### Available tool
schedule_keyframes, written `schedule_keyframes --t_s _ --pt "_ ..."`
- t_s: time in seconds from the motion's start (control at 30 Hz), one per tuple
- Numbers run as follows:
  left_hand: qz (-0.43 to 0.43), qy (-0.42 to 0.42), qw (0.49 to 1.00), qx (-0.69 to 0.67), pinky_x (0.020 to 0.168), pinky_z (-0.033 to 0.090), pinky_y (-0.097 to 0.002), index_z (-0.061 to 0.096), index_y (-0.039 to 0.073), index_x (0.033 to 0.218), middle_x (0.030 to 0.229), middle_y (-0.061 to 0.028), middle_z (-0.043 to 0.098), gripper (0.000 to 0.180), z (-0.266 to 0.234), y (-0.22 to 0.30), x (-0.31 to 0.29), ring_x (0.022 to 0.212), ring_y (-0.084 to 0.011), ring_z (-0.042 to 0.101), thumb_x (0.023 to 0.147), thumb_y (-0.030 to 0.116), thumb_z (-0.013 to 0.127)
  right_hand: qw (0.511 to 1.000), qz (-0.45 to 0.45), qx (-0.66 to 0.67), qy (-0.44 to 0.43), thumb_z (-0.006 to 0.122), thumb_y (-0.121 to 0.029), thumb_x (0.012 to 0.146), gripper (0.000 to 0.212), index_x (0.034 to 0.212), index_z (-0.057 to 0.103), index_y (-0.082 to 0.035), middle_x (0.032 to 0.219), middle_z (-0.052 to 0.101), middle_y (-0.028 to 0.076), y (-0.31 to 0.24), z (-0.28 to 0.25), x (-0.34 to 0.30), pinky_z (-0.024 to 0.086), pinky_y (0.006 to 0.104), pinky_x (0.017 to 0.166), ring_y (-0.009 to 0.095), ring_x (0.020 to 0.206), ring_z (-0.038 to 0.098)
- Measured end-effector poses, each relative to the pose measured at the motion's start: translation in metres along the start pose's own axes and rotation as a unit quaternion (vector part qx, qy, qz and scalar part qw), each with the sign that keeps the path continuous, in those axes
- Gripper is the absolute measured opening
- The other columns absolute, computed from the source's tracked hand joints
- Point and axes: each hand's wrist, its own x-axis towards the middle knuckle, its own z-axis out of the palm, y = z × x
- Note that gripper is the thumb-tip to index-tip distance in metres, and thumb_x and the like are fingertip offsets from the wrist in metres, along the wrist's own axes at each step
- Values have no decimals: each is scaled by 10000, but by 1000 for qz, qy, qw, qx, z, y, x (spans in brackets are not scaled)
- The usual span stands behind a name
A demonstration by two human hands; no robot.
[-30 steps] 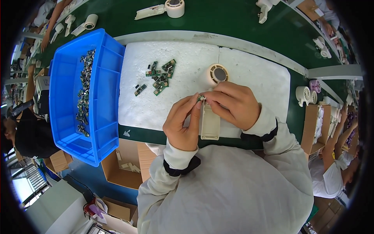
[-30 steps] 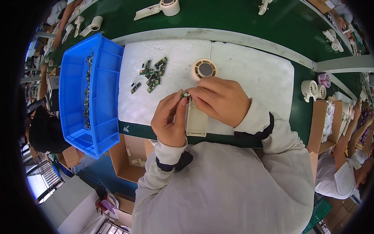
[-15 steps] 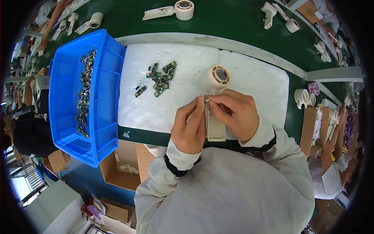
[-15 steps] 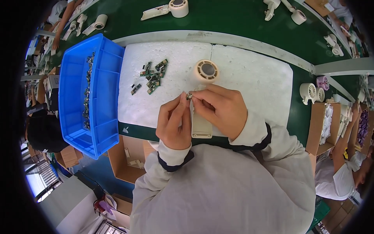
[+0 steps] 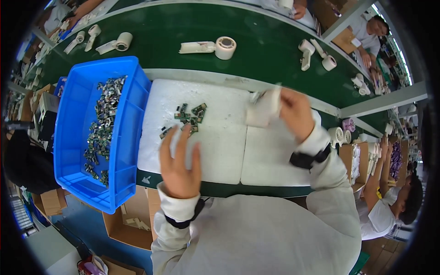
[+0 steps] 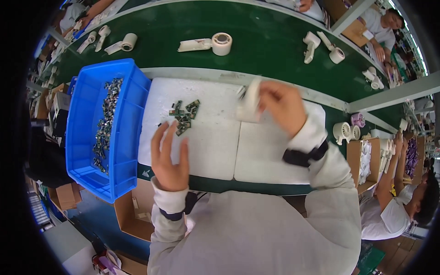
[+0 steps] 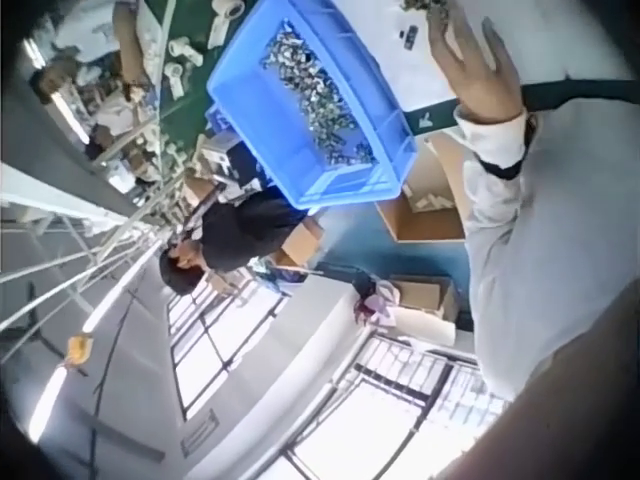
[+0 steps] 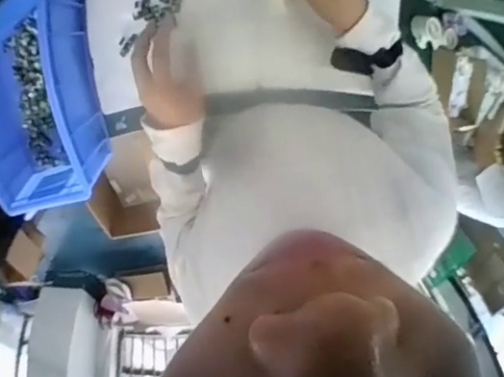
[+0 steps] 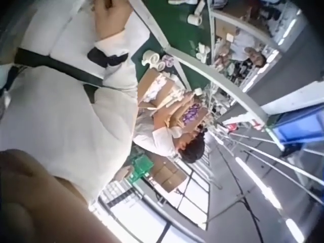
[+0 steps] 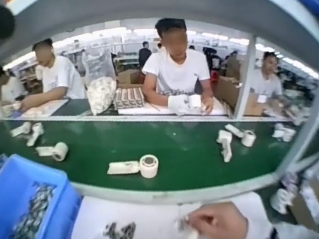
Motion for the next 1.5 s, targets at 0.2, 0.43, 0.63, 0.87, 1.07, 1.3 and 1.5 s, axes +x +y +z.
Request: schedule_keyframes --t_s 0.2,0.43,0.63,0.87,1.07,1.3,1.5 --pt "-13 15 984 176 1011 492 -453 612 35 1336 1293 -210 605 424 0 -61 -10 1185 -401 593 915 21 666 989 -3 -64 132 593 -165 1008 241 1095 712 26 875 752 49 62 -89 109 475 217 572 104 726 684" --pt "-51 -25 990 132 899 516 -448 627 22 1235 1129 -168 632 325 -7 -64 -10 1028 -376 615 910 26 636 931 -110 -336 94 647 -256 995 338 1276 678 -70 988 760 112 88 -40 167 572 328 755 251 834 735" --pt "-85 -68 984 140 808 527 -461 647 17 1089 1010 -164 619 200 -8 -58 5 897 -376 633 889 15 642 941 -114 -315 41 725 -324 944 477 1343 611 -89 1112 726 160 78 6 185 557 339 872 272 962 722" --pt "-76 -55 995 46 740 537 -447 635 20 1068 997 -164 615 221 -19 -63 1 850 -345 664 855 -33 661 970 -35 -235 -58 816 -258 864 564 1340 589 -57 1230 678 119 45 -3 142 549 361 912 247 1048 700" --pt "-73 -14 994 -84 718 536 -338 690 31 1084 977 -123 639 289 -23 -34 -2 809 -248 693 823 -93 684 967 9 -34 -253 817 -81 806 493 1267 646 -54 1215 662 71 -19 -15 72 528 353 940 189 1088 651" --pt "-2 -71 986 -148 707 545 -354 727 59 1150 976 -118 629 358 4 -9 -8 787 -270 672 833 -98 666 868 -317 -344 -169 757 -27 800 466 1250 676 -112 1063 677 73 -38 27 16 551 337 821 227 908 666" --pt "-48 -168 960 -220 711 543 -307 748 46 1103 945 -110 677 324 10 10 -25 792 -228 690 840 -113 648 888 -183 -329 -263 758 -108 836 317 1151 730 -132 852 649 53 -26 52 -14 540 366 648 241 705 651"
